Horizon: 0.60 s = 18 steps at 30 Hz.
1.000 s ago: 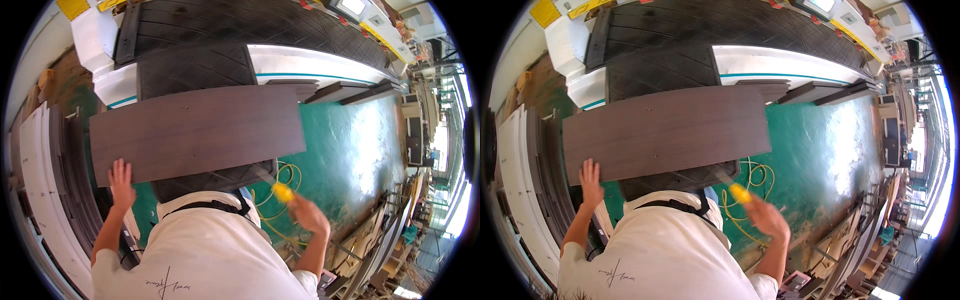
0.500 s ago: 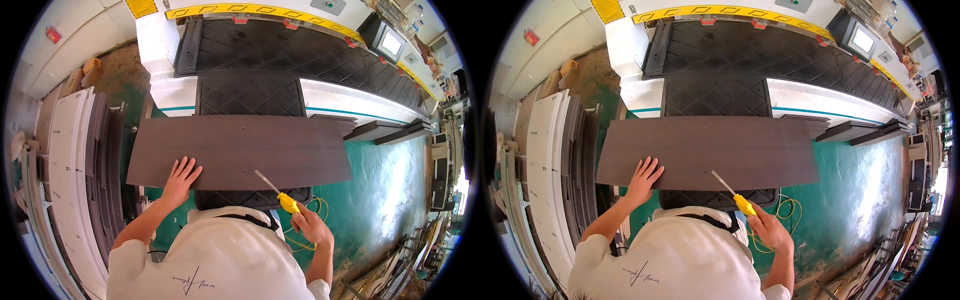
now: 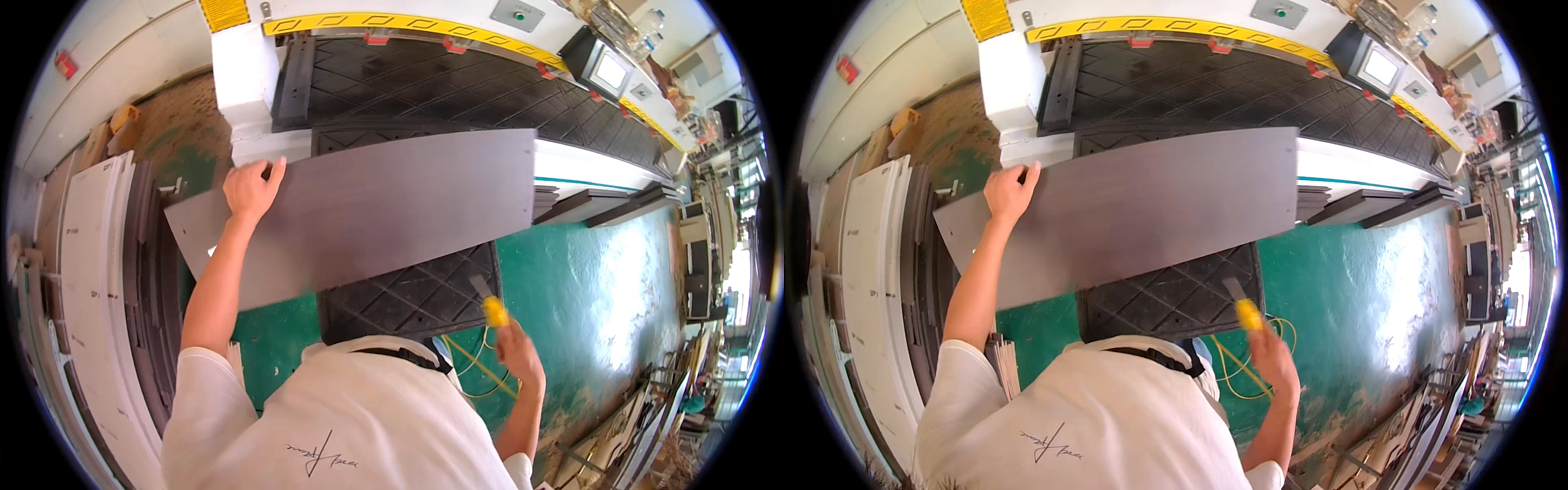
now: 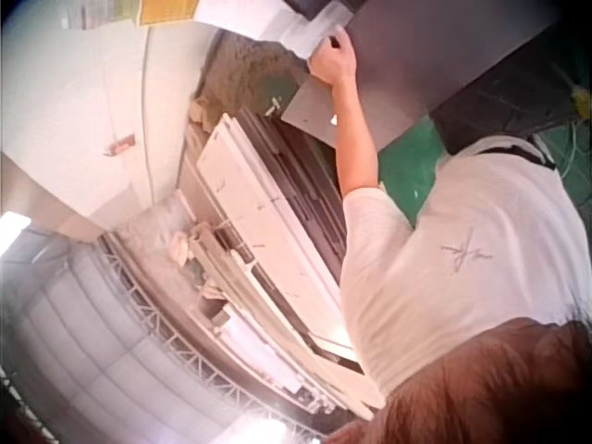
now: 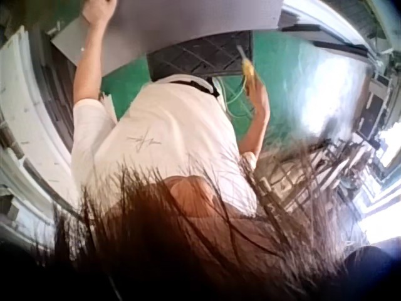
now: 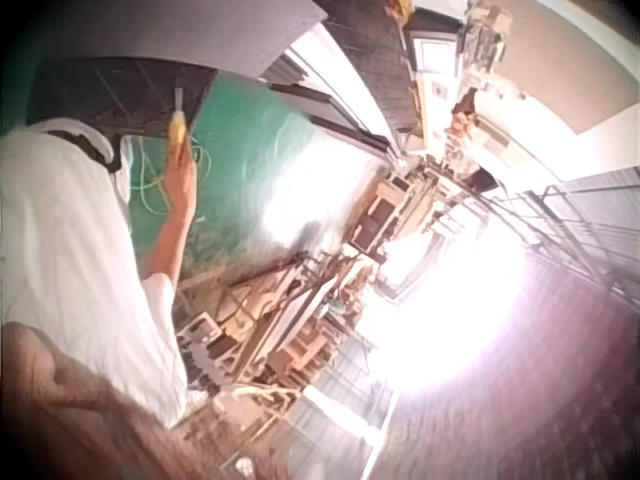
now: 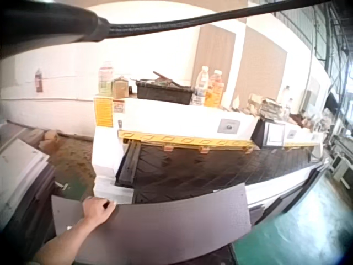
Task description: The person uses a yellow utility knife to score and snap large white and dark grey panels on a workbench. They repeatedly position the panels, score the surface, and break them along the scored line to separate pieces.
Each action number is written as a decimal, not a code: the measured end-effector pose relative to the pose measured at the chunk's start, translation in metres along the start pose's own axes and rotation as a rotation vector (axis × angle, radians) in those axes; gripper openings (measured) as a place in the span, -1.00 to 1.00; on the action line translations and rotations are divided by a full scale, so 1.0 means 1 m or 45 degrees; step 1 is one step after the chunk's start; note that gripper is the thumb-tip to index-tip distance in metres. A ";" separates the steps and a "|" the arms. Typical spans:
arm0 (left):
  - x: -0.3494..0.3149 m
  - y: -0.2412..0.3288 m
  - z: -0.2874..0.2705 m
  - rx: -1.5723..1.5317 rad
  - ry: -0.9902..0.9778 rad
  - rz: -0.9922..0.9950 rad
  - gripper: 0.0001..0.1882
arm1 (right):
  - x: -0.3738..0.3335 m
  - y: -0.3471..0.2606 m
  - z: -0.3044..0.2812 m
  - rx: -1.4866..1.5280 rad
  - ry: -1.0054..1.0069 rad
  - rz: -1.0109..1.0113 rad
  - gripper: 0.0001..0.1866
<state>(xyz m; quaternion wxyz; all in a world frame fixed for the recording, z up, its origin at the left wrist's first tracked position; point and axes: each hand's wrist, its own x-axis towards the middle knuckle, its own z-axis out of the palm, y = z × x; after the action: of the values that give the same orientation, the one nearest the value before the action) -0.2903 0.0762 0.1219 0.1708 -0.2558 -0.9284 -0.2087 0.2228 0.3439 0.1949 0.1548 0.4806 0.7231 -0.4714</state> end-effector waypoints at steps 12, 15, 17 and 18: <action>-0.064 -0.046 0.111 -0.120 -0.498 -0.027 -0.61 | 0.026 -0.033 0.048 0.421 0.217 0.052 -0.58; -0.080 0.032 0.069 -0.445 -0.257 0.352 -0.57 | 0.089 -0.069 0.087 0.762 0.249 -0.299 -0.56; -0.106 0.072 0.046 -0.848 -0.749 0.517 -0.54 | 0.116 -0.115 0.114 0.767 0.249 -0.482 -0.57; -0.149 0.063 0.077 -1.445 -1.134 0.429 -0.50 | 0.107 -0.158 0.116 0.559 0.069 -0.347 -0.53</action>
<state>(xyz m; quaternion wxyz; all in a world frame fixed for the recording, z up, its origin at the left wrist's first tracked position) -0.1511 0.1024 0.0119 -0.3508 -0.5042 -0.6072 -0.5040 0.0105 0.2919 0.1482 -0.0375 0.4133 0.6653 -0.6207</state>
